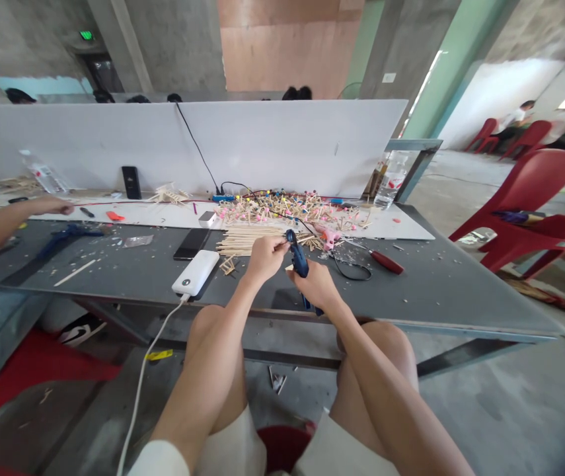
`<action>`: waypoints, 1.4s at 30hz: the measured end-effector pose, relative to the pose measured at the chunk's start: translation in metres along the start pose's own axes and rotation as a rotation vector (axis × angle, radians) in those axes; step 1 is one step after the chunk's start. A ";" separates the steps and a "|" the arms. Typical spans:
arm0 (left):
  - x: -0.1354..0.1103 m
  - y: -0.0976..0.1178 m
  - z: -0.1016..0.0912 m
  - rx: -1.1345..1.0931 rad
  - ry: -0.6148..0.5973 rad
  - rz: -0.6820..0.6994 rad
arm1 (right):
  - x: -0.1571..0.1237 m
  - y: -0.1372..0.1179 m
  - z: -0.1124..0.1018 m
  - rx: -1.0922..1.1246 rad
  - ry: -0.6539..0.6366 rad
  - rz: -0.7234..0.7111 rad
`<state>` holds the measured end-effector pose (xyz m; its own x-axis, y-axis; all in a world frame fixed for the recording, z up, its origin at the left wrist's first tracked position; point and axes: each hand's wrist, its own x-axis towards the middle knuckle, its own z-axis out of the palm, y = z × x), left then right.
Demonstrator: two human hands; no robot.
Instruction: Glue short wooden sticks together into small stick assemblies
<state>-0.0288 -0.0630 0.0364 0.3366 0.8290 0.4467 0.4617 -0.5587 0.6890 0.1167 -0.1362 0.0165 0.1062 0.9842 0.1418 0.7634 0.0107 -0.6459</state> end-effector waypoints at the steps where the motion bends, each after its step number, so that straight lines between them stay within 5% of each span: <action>1: 0.000 0.001 0.000 0.036 0.001 0.012 | 0.000 0.000 -0.001 -0.013 0.006 -0.001; 6: 0.000 0.003 -0.001 0.103 -0.007 -0.015 | 0.005 0.001 0.000 -0.046 -0.020 0.027; 13: 0.003 -0.009 0.006 0.244 -0.118 -0.187 | 0.010 0.006 0.009 0.179 -0.238 0.159; 25: 0.000 -0.017 0.001 0.369 -0.325 -0.289 | 0.021 0.011 0.023 0.329 -0.301 0.334; 31: -0.004 -0.013 -0.006 0.391 -0.361 -0.325 | 0.010 0.026 -0.030 0.212 -0.045 0.274; 36: -0.004 -0.018 -0.004 0.413 -0.369 -0.318 | 0.016 0.088 -0.102 -0.266 0.274 0.430; 42: -0.004 -0.025 0.008 0.450 -0.373 -0.290 | 0.037 0.193 -0.143 -0.561 0.133 0.686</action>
<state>-0.0353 -0.0527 0.0130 0.3713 0.9285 -0.0055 0.8479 -0.3366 0.4097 0.3590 -0.1233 0.0041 0.6999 0.7135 -0.0326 0.7005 -0.6946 -0.1641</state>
